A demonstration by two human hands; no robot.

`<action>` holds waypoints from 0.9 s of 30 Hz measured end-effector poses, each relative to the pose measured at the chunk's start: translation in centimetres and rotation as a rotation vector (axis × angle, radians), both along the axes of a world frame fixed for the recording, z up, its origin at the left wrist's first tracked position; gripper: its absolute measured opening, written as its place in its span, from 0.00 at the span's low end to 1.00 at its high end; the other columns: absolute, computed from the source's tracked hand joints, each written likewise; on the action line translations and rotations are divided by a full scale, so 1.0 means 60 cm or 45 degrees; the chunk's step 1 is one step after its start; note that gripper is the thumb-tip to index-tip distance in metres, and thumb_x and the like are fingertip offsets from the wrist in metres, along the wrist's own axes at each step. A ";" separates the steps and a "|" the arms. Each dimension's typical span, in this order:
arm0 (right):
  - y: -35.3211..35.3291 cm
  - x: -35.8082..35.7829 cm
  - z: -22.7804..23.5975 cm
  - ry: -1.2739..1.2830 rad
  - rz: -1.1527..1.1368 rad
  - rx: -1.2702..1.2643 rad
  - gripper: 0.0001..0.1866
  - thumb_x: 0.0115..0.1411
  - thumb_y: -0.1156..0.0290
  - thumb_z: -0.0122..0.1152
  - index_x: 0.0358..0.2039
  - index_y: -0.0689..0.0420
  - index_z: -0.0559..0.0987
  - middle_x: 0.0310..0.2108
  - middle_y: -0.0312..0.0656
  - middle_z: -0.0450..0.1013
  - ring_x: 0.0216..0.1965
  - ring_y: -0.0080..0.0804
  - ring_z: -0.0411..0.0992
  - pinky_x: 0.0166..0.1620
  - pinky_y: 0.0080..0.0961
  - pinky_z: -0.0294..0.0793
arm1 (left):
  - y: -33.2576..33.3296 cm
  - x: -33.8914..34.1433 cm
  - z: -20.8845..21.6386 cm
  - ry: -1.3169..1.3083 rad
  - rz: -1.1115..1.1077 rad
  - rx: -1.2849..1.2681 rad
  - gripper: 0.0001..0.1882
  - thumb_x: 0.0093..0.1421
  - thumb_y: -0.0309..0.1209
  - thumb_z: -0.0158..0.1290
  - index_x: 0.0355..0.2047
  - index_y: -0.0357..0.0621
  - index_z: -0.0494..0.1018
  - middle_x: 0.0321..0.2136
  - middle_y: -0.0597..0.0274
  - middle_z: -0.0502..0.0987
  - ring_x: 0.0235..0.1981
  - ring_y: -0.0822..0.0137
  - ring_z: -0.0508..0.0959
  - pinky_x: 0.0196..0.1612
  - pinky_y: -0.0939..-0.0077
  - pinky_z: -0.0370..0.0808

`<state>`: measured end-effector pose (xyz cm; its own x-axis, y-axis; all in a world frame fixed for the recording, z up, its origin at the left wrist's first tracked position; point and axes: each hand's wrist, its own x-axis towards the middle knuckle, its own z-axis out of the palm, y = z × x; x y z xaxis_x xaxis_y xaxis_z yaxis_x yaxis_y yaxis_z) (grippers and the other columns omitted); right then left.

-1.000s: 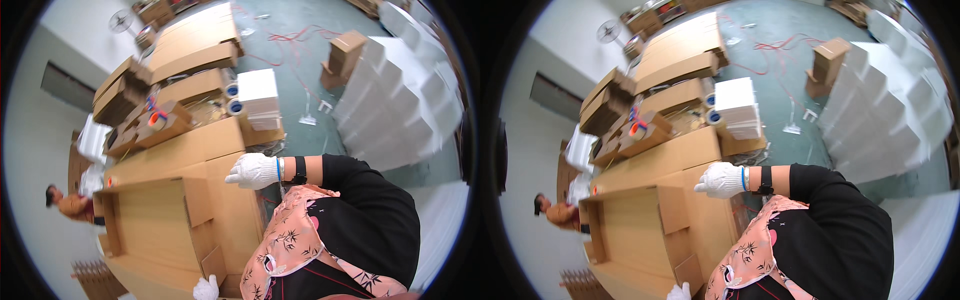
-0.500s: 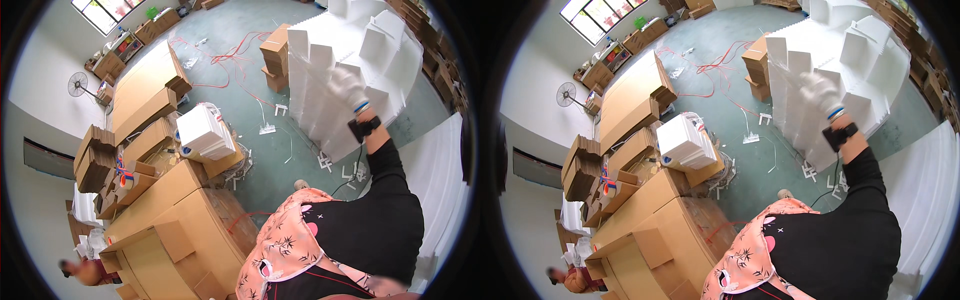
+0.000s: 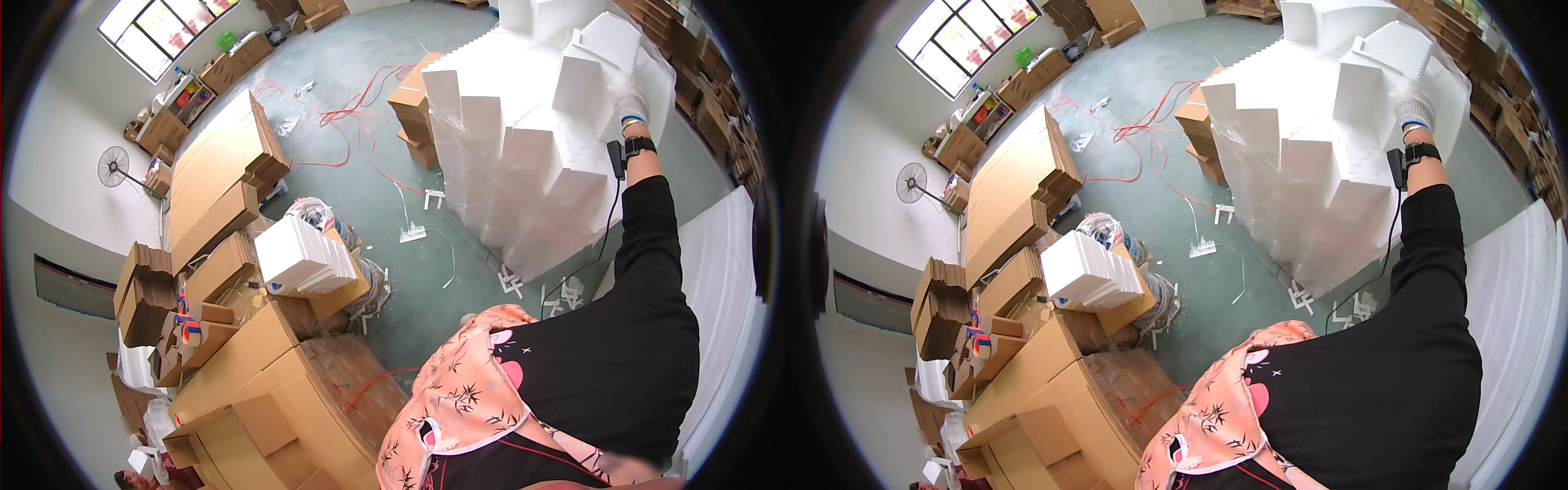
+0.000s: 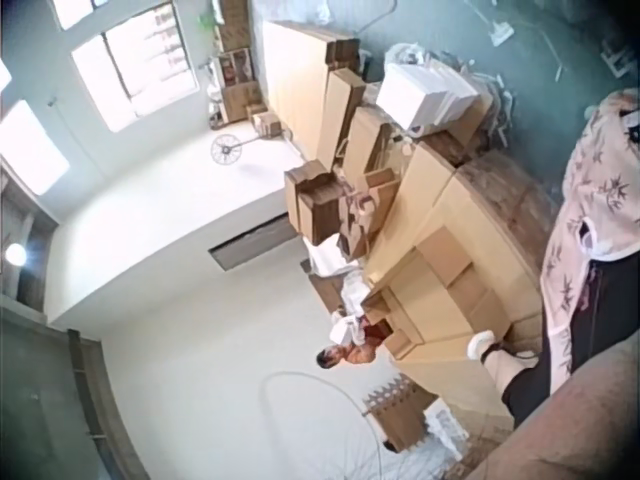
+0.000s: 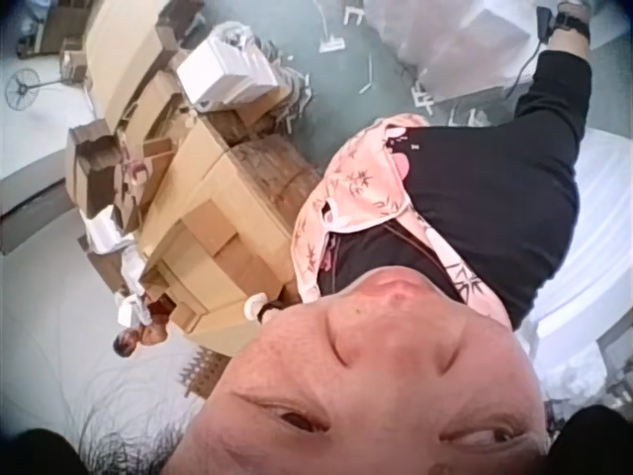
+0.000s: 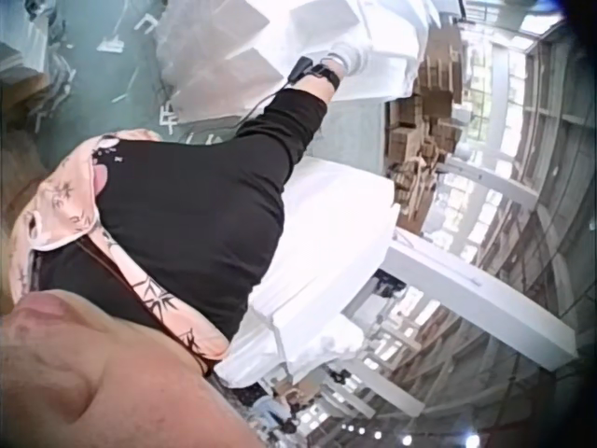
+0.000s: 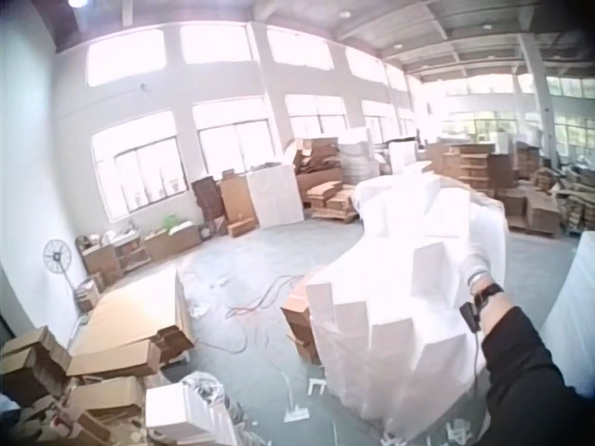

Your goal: The person assembles and packs large cardboard boxes in a warehouse environment. They place white foam inserts into the boxes, fold the cardboard flaps, and seal the boxes using a handheld tape dispenser. The process is repeated for multiple units, with the person handling both the cardboard and foam components.

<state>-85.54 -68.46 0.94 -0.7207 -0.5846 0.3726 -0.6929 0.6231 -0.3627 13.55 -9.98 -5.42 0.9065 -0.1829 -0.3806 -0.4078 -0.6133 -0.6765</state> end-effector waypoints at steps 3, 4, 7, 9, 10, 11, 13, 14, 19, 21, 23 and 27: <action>0.017 0.031 0.004 0.070 -0.051 -0.053 0.30 0.53 0.54 0.65 0.56 0.53 0.78 0.55 0.56 0.75 0.57 0.55 0.72 0.59 0.47 0.72 | -0.006 0.006 -0.013 -0.015 0.026 -0.011 0.20 0.62 0.49 0.53 0.45 0.51 0.82 0.48 0.58 0.82 0.52 0.56 0.80 0.52 0.59 0.75; 0.023 0.036 0.013 0.094 -0.064 -0.068 0.31 0.53 0.53 0.65 0.56 0.53 0.77 0.56 0.55 0.74 0.57 0.54 0.72 0.59 0.47 0.72 | -0.008 0.010 -0.012 -0.024 0.034 -0.010 0.20 0.62 0.49 0.53 0.45 0.51 0.82 0.48 0.58 0.82 0.52 0.56 0.80 0.52 0.59 0.75; 0.047 0.073 0.019 0.148 -0.025 -0.178 0.34 0.55 0.53 0.66 0.59 0.56 0.73 0.58 0.52 0.73 0.59 0.52 0.71 0.61 0.44 0.70 | -0.007 0.019 -0.026 -0.031 0.065 -0.021 0.20 0.62 0.49 0.53 0.46 0.52 0.82 0.48 0.59 0.82 0.53 0.57 0.80 0.52 0.60 0.75; 0.072 0.139 0.038 0.239 0.009 -0.286 0.32 0.57 0.55 0.67 0.59 0.56 0.73 0.57 0.51 0.74 0.58 0.50 0.73 0.60 0.41 0.71 | 0.000 0.027 -0.033 -0.036 0.092 -0.026 0.20 0.62 0.49 0.53 0.47 0.52 0.82 0.49 0.60 0.82 0.53 0.58 0.80 0.52 0.60 0.75; 0.084 0.191 0.062 0.200 0.149 -0.351 0.30 0.57 0.57 0.67 0.58 0.56 0.73 0.55 0.50 0.75 0.57 0.48 0.73 0.60 0.39 0.71 | 0.006 0.031 -0.035 -0.037 0.110 -0.021 0.20 0.62 0.48 0.53 0.47 0.53 0.82 0.49 0.60 0.82 0.53 0.58 0.80 0.52 0.60 0.75; 0.099 0.256 0.080 0.156 0.283 -0.415 0.29 0.58 0.59 0.67 0.58 0.56 0.73 0.54 0.50 0.75 0.56 0.46 0.74 0.59 0.38 0.71 | 0.011 0.035 -0.038 -0.043 0.123 -0.019 0.20 0.62 0.48 0.53 0.47 0.53 0.82 0.49 0.60 0.82 0.53 0.59 0.80 0.52 0.60 0.75; 0.108 0.340 0.074 -0.005 0.678 -0.612 0.29 0.56 0.65 0.70 0.58 0.58 0.74 0.54 0.51 0.76 0.56 0.41 0.75 0.59 0.32 0.73 | 0.016 0.048 -0.052 -0.054 0.141 -0.010 0.20 0.62 0.48 0.53 0.48 0.53 0.82 0.50 0.61 0.82 0.54 0.59 0.80 0.52 0.60 0.75; 0.107 0.396 0.057 -0.262 0.941 -0.682 0.30 0.56 0.67 0.71 0.57 0.59 0.73 0.53 0.50 0.76 0.56 0.37 0.75 0.59 0.30 0.73 | 0.020 0.056 -0.058 -0.059 0.154 -0.009 0.20 0.62 0.48 0.53 0.48 0.54 0.82 0.50 0.61 0.82 0.54 0.60 0.80 0.52 0.60 0.75; 0.125 0.633 0.029 0.027 1.635 -0.180 0.28 0.54 0.68 0.67 0.57 0.53 0.73 0.46 0.49 0.76 0.48 0.48 0.77 0.49 0.36 0.79 | 0.091 0.108 -0.090 -0.103 0.282 -0.028 0.21 0.62 0.48 0.52 0.49 0.55 0.81 0.51 0.62 0.82 0.55 0.62 0.80 0.52 0.61 0.76; 0.130 0.669 0.021 -0.017 1.675 -0.080 0.28 0.54 0.68 0.66 0.57 0.52 0.73 0.43 0.49 0.75 0.45 0.50 0.76 0.47 0.39 0.78 | 0.081 0.083 -0.078 -0.072 0.215 -0.080 0.22 0.60 0.47 0.52 0.48 0.52 0.82 0.49 0.58 0.83 0.51 0.58 0.81 0.50 0.60 0.77; 0.127 0.689 0.004 -0.108 1.716 -0.043 0.28 0.54 0.68 0.66 0.56 0.52 0.73 0.42 0.50 0.75 0.44 0.52 0.76 0.46 0.40 0.78 | 0.026 0.011 -0.020 -0.082 0.171 -0.114 0.23 0.58 0.47 0.52 0.46 0.48 0.82 0.46 0.55 0.83 0.49 0.54 0.83 0.49 0.59 0.78; 0.102 0.740 -0.051 -0.366 1.850 -0.125 0.32 0.52 0.67 0.68 0.59 0.53 0.72 0.46 0.51 0.75 0.46 0.49 0.77 0.48 0.38 0.78 | 0.003 -0.066 0.046 -0.158 0.122 -0.259 0.25 0.56 0.48 0.52 0.43 0.42 0.82 0.43 0.49 0.83 0.45 0.47 0.83 0.49 0.54 0.78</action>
